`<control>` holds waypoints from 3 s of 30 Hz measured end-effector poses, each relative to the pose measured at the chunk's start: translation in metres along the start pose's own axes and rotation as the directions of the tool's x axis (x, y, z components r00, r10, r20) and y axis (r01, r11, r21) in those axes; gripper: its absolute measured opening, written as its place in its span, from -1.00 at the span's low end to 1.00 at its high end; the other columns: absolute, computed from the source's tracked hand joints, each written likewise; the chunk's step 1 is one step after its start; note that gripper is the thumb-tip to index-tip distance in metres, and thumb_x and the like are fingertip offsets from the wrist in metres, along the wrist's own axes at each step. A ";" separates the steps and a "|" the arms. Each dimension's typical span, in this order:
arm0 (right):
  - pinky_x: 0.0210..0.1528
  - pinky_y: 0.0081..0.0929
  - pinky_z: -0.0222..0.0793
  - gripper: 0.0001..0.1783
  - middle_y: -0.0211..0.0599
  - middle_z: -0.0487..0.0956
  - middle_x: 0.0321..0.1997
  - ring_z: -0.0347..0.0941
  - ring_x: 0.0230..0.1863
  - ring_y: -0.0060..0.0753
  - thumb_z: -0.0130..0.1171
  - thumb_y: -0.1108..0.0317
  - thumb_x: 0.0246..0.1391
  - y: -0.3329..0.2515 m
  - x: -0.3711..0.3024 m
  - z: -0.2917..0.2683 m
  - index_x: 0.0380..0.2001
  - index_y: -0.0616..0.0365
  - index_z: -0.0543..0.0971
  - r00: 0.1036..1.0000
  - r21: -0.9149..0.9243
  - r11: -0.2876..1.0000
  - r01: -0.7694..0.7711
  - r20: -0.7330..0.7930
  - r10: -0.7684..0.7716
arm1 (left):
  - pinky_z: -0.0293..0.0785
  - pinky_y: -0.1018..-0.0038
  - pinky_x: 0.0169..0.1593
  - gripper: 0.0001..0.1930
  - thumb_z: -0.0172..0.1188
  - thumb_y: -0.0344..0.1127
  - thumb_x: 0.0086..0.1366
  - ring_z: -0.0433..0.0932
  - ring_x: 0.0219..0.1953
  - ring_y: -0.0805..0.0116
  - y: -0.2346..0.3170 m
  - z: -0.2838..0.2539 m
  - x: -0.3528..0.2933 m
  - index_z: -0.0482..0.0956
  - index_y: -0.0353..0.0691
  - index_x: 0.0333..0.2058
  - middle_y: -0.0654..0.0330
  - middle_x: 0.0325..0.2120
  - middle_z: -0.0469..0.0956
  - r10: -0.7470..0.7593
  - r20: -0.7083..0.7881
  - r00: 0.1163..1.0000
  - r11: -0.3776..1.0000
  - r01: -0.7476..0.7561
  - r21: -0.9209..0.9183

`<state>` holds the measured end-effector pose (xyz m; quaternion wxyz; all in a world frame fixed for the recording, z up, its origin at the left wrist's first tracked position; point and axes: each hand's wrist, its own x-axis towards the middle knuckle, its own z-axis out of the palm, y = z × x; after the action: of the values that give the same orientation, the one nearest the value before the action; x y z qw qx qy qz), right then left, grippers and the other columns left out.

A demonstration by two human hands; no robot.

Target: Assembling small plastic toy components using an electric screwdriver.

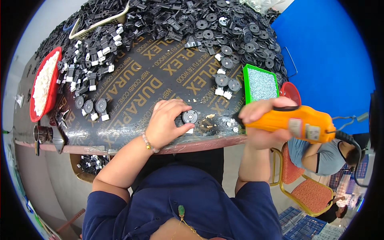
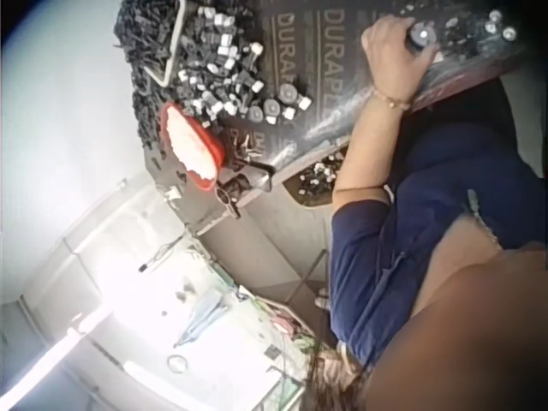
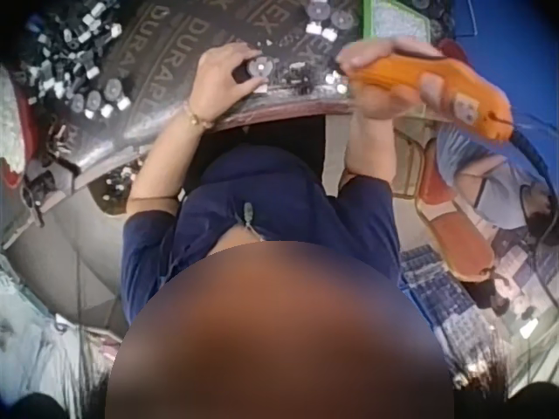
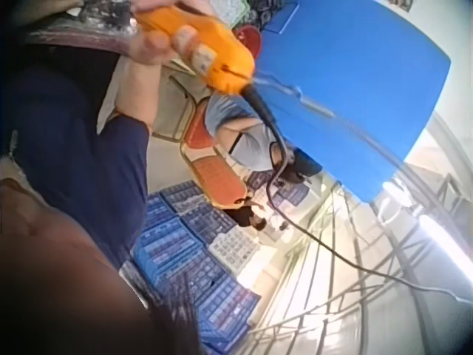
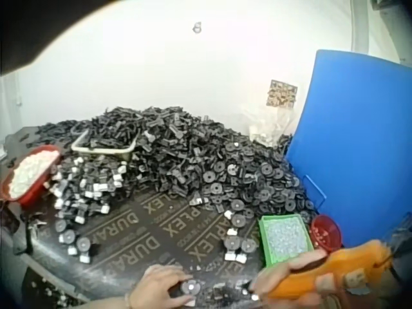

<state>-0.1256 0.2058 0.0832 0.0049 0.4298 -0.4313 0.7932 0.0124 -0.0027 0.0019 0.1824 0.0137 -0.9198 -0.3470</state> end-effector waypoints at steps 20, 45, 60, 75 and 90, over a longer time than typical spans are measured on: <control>-0.44 -0.46 0.52 -0.27 -0.19 0.53 -0.51 0.49 -0.54 -0.36 0.42 -0.19 0.02 0.053 -0.009 0.063 -0.13 0.23 0.36 0.956 0.013 0.956 -0.292 0.038 0.291 | 0.29 0.21 0.16 -0.51 0.52 -0.14 -0.03 0.52 0.11 0.17 0.003 -0.002 0.001 0.65 -0.16 -0.11 0.16 -0.14 0.61 0.047 -0.031 0.998 0.999 -0.047 0.021; -0.47 -0.50 0.46 -0.38 -0.22 0.53 -0.51 0.43 -0.57 -0.43 0.19 -0.09 0.26 0.003 -0.006 -0.113 -0.02 0.32 0.38 0.931 -0.467 0.881 -0.073 -0.348 -0.107 | 0.26 0.14 0.21 -0.45 0.48 -0.03 0.03 0.47 0.19 0.05 0.009 -0.001 0.003 0.61 -0.19 -0.06 0.14 -0.10 0.60 0.124 -0.073 0.990 0.986 -0.115 0.123; -0.51 -0.44 0.40 -0.15 -0.27 0.50 -0.52 0.41 -0.56 -0.39 0.10 -0.43 0.13 -0.024 0.007 -0.060 0.02 0.21 0.39 0.917 -0.450 0.892 0.052 -0.332 -0.221 | 0.23 0.14 0.24 -0.45 0.48 -0.01 0.03 0.47 0.19 0.07 0.009 0.001 0.003 0.61 -0.20 -0.06 0.11 -0.10 0.61 0.092 -0.063 0.994 0.988 -0.083 0.131; -0.40 -0.37 0.53 -0.14 -0.19 0.53 -0.50 0.49 -0.52 -0.36 0.29 -0.37 0.01 0.052 -0.005 0.061 -0.03 0.22 0.33 0.951 0.063 0.949 -0.308 0.033 0.307 | 0.26 0.15 0.22 -0.51 0.52 -0.08 -0.02 0.52 0.14 0.15 0.003 0.003 0.000 0.64 -0.19 -0.14 0.17 -0.20 0.64 0.078 -0.057 0.995 0.992 -0.072 0.102; -0.48 -0.40 0.50 -0.14 -0.25 0.51 -0.53 0.46 -0.57 -0.40 0.24 -0.39 0.06 0.060 -0.005 0.061 -0.04 0.25 0.35 0.956 0.015 0.959 -0.284 0.074 0.282 | 0.29 0.21 0.17 -0.52 0.52 -0.11 -0.03 0.54 0.08 0.16 0.001 0.004 0.001 0.62 -0.19 -0.16 0.11 -0.15 0.62 0.095 -0.062 0.994 0.993 -0.091 0.070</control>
<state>-0.1036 0.1280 0.0544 -0.1295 0.3918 -0.4782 0.7753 0.0102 0.0001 0.0003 0.2276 -0.0119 -0.9242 -0.3066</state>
